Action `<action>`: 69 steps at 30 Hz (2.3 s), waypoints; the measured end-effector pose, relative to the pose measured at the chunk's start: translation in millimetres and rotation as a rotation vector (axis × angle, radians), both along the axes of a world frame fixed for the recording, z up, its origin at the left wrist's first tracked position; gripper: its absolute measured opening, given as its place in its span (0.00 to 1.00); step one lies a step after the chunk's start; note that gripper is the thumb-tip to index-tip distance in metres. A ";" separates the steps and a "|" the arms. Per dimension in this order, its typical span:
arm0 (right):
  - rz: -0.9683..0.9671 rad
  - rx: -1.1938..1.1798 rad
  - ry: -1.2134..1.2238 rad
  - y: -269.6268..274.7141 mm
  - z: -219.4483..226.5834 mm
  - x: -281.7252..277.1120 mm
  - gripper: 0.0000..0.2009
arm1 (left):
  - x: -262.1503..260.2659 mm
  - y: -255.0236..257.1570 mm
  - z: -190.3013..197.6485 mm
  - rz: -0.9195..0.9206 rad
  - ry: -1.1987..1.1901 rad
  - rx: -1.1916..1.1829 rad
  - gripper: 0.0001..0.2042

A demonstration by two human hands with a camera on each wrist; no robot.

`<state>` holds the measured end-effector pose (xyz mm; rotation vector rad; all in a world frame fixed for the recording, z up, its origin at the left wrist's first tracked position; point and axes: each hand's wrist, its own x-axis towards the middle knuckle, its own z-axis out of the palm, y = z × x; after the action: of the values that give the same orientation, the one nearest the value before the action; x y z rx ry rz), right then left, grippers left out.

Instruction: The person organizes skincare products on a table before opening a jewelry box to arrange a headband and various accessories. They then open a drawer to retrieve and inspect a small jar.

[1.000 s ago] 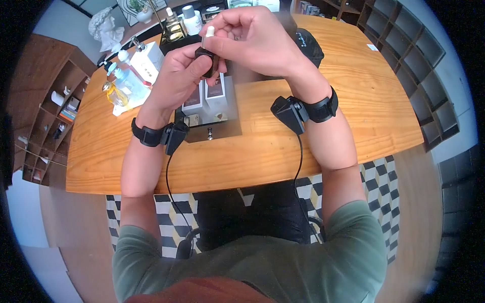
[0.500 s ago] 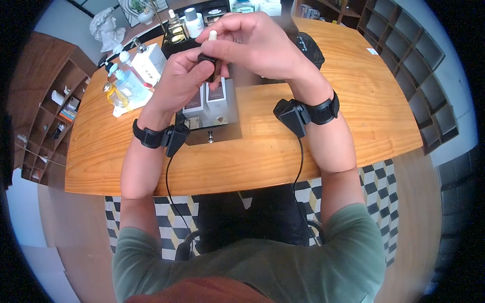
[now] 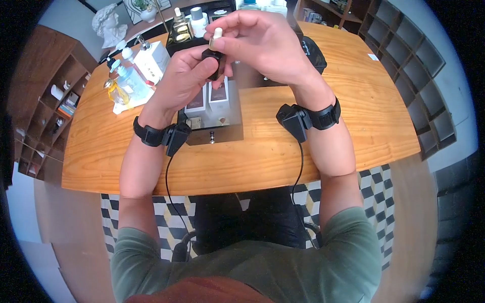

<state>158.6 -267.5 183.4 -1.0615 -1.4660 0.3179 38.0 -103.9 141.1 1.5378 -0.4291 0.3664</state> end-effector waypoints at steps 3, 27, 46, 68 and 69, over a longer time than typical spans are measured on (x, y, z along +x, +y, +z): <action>-0.018 0.000 -0.021 2.1 -3.1 1.4 0.11 | 1.0 0.6 -1.7 0.020 0.010 0.068 0.14; 0.042 0.116 0.035 -9.3 1.8 20.2 0.18 | 1.1 5.1 -6.7 -0.200 0.036 0.042 0.22; -0.055 0.113 -0.124 -22.1 13.8 2.6 0.16 | -15.2 -7.3 9.0 -0.167 0.159 0.046 0.18; 0.281 0.047 -0.405 -57.1 46.1 -81.6 0.09 | -68.8 -74.9 17.5 -0.319 -0.232 0.012 0.20; 0.287 0.051 -0.412 -60.5 55.0 -71.7 0.08 | -67.5 -69.6 20.3 -0.304 -0.277 0.124 0.20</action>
<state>86.8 -328.0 238.4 -0.9083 -1.9938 0.2707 -29.5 -173.6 161.4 1.5175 -0.9059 0.3195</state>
